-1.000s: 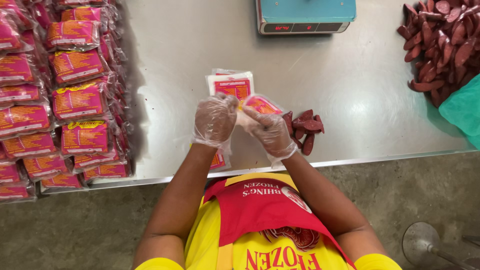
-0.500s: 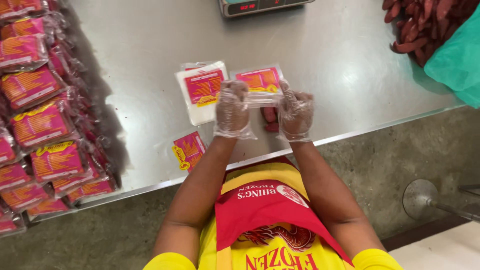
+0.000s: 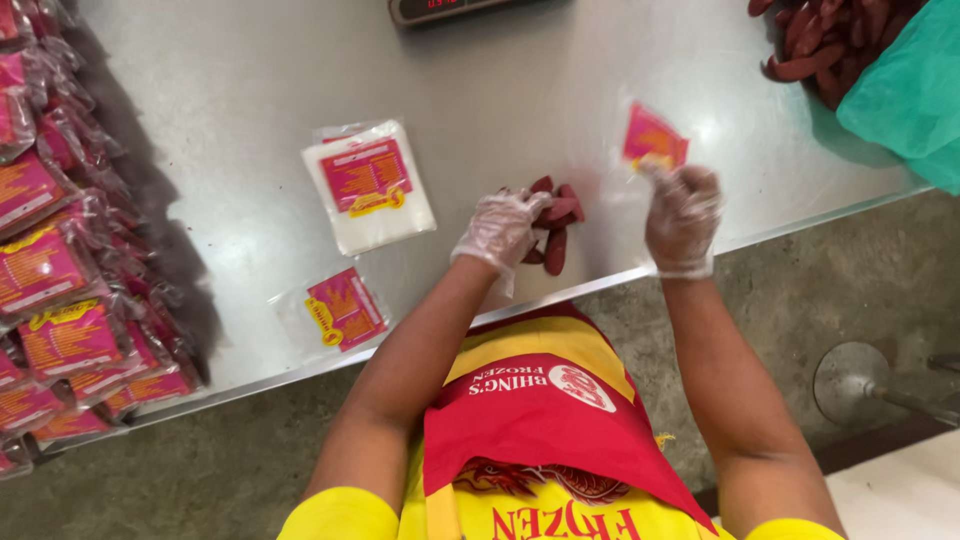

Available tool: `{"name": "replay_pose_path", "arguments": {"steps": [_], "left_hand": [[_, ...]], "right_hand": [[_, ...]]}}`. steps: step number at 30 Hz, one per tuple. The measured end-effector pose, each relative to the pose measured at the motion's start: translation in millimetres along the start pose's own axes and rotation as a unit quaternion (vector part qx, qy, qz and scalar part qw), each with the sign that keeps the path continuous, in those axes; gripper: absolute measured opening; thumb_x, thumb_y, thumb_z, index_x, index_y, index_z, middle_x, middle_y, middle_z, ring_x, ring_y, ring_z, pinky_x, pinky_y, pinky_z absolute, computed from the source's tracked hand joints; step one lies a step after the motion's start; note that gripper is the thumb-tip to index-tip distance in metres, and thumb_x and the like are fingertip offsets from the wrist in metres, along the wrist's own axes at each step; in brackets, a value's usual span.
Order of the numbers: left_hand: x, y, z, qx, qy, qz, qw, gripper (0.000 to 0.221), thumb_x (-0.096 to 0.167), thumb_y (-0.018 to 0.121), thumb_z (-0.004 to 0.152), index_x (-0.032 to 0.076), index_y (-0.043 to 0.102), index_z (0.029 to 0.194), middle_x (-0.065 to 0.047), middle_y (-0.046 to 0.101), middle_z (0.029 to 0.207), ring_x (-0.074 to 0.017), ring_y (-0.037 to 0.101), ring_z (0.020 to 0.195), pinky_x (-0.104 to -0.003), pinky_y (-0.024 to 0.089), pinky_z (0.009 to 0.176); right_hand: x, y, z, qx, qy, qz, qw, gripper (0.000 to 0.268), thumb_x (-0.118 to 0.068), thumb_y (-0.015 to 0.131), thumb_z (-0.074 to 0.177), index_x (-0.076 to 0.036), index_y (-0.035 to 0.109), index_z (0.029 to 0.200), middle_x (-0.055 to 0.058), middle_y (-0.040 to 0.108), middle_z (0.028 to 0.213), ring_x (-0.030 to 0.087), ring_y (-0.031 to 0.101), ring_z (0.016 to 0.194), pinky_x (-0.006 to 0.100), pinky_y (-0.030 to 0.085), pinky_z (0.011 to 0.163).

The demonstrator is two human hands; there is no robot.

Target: The person places red sausage pieces into small clear plastic bags on a stainless steel table. They pick up the sausages from a pile, insert them into the bags, and set the filled bags aside. A digital scale and a large green mesh bag of sausages are visible nearby.

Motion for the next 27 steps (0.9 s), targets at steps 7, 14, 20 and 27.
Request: {"name": "replay_pose_path", "arguments": {"steps": [7, 14, 20, 27], "left_hand": [[20.8, -8.1, 18.9, -0.033, -0.048, 0.066, 0.996, 0.034, 0.027, 0.070, 0.086, 0.010, 0.064, 0.114, -0.017, 0.069, 0.114, -0.0372, 0.067, 0.105, -0.050, 0.055, 0.090], [37.2, -11.3, 8.7, 0.060, -0.317, -0.422, 0.847, 0.031, 0.022, 0.060, 0.093, 0.007, 0.064, 0.120, -0.016, 0.067, 0.097, -0.0330, 0.067, 0.083, -0.050, 0.063, 0.059], [11.7, 43.2, 7.5, 0.165, -0.142, 0.086, 0.972, 0.019, 0.016, 0.064, 0.091, 0.008, 0.067, 0.108, -0.017, 0.068, 0.100, -0.0361, 0.066, 0.099, -0.049, 0.055, 0.085], [-22.1, 73.0, 2.2, 0.198, -0.271, -0.270, 0.902, 0.016, 0.007, 0.055, 0.099, 0.004, 0.065, 0.112, -0.015, 0.068, 0.106, -0.0281, 0.068, 0.097, -0.040, 0.055, 0.084]], "right_hand": [[47.3, 32.2, -76.3, -0.218, -0.036, 0.026, 0.975, 0.050, 0.006, 0.066, 0.090, -0.024, 0.071, 0.129, 0.010, 0.066, 0.113, 0.029, 0.064, 0.098, 0.039, 0.058, 0.082], [60.8, 34.3, -65.0, -0.248, 0.072, 0.203, 0.945, 0.020, -0.005, 0.071, 0.092, -0.010, 0.071, 0.111, 0.014, 0.069, 0.100, 0.032, 0.068, 0.089, 0.042, 0.058, 0.078], [73.3, 43.8, -51.6, -0.265, 0.121, 0.288, 0.912, 0.020, -0.004, 0.072, 0.085, -0.008, 0.072, 0.105, 0.014, 0.072, 0.096, 0.025, 0.073, 0.082, 0.037, 0.061, 0.074], [77.6, 38.4, -52.8, -0.255, 0.095, 0.323, 0.907, 0.019, -0.005, 0.076, 0.085, -0.007, 0.073, 0.103, 0.012, 0.075, 0.094, 0.024, 0.076, 0.081, 0.034, 0.062, 0.074]]}}
Point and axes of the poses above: each hand's wrist, its own z-axis towards the middle knuckle, its own y-axis out of the palm, x = y × z, the point moved 5 cm from there along z, towards the middle knuckle
